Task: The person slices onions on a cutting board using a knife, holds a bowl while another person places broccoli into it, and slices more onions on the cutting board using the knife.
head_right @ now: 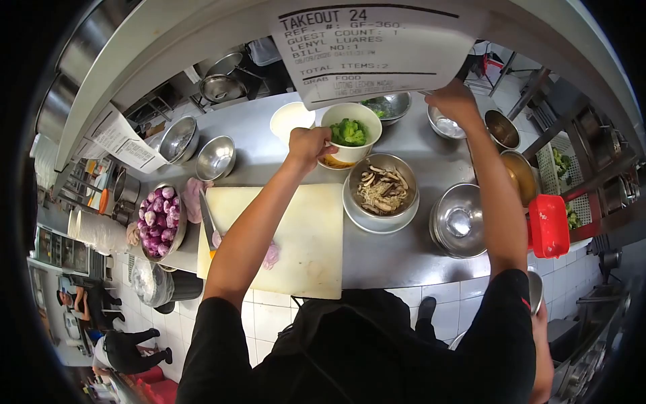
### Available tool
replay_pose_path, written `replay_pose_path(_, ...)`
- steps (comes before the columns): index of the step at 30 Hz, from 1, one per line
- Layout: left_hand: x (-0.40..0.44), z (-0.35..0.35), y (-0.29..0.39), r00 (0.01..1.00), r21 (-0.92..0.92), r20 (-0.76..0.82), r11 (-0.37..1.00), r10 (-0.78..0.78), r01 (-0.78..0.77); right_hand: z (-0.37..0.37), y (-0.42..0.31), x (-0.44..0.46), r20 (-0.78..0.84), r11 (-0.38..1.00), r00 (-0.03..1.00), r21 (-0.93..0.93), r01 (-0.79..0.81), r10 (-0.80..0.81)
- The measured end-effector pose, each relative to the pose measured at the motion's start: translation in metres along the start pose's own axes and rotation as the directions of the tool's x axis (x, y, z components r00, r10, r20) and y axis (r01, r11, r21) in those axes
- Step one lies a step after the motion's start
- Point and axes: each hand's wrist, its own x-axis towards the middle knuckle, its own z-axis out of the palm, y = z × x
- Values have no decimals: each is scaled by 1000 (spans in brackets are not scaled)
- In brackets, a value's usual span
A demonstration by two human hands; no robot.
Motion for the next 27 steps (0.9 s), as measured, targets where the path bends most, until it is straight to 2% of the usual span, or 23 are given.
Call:
replay_pose_path(1, 7, 3, -3, 1000, -18, -10, 1000, 5, -5, -17, -13, -3, 0, 1000, 1000, -4, -1, 1)
replay_pose_path(3, 12, 7, -4, 1000, -35, -17, 999, 8, -8, -37, -32, -8, 251, 977, 946, -2, -212, 205)
replay_pose_path(4, 14, 8, -2, 1000, -28, -21, 1000, 2, -3, -38, -41, -13, 250, 977, 945, -5, -215, 210)
replay_pose_path(6, 13, 10, 0, 1000, -21, -24, 1000, -2, 1, -38, -56, -23, 357, 963, 925, -265, -36, 133)
replay_pose_path(7, 12, 9, 0, 1000, -24, -15, 1000, 0, 0, -35, -60, -31, 356, 964, 925, -266, -34, 130)
replay_pose_path(9, 13, 2, -1, 1000, -36, -24, 999, 8, -9, -24, -68, -40, 288, 973, 954, -188, 137, -79)
replay_pose_path(10, 14, -2, -7, 1000, -98, 5, 995, -23, 23, -27, -80, -41, 293, 972, 951, -181, 152, -94)
replay_pose_path(12, 8, -10, -9, 995, -202, 43, 975, -85, 92, -37, -103, -38, 399, 986, 917, -154, 57, 9)
replay_pose_path(13, 4, -15, -8, 996, -206, 29, 974, -85, 89, -35, -99, -33, 404, 987, 915, -147, 69, -4)
replay_pose_path(15, -3, -26, -5, 992, -198, 67, 973, -103, 114, -30, -75, -20, 315, 993, 946, 63, -102, 77)
replay_pose_path(16, -6, -31, -4, 992, -172, 35, 977, -124, 128, -25, -61, -7, 254, 994, 964, 59, -95, 78)
replay_pose_path(18, -17, -44, -1, 996, -174, 28, 981, -81, 84, 0, -30, 28, 197, 991, 980, -133, -12, 38)
replay_pose_path(19, -21, -48, -1, 999, -174, 34, 984, -38, 43, 17, -18, 44, 202, 976, 979, -217, 12, 32)
replay_pose_path(21, -25, -55, -1, 998, -175, 12, 983, -60, 61, 59, -3, 66, 237, 936, 970, -351, 29, 59)
replay_pose_path(23, -32, -64, 0, 996, -180, -22, 981, -81, 76, 99, -1, 80, 275, 893, 953, -450, 15, 123)
replay_pose_path(25, -42, -66, 2, 1000, -224, 23, 975, -4, 9, 126, -3, 85, 275, 861, 945, -508, -12, 176)
replay_pose_path(26, -41, -69, 0, 1000, -226, 12, 974, -8, 11, 193, 84, 99, 108, 885, 993, -454, 100, -57)
replay_pose_path(27, -39, -71, -2, 1000, -227, 19, 974, -25, 29, 193, 75, 97, 115, 887, 991, -450, 108, -63)
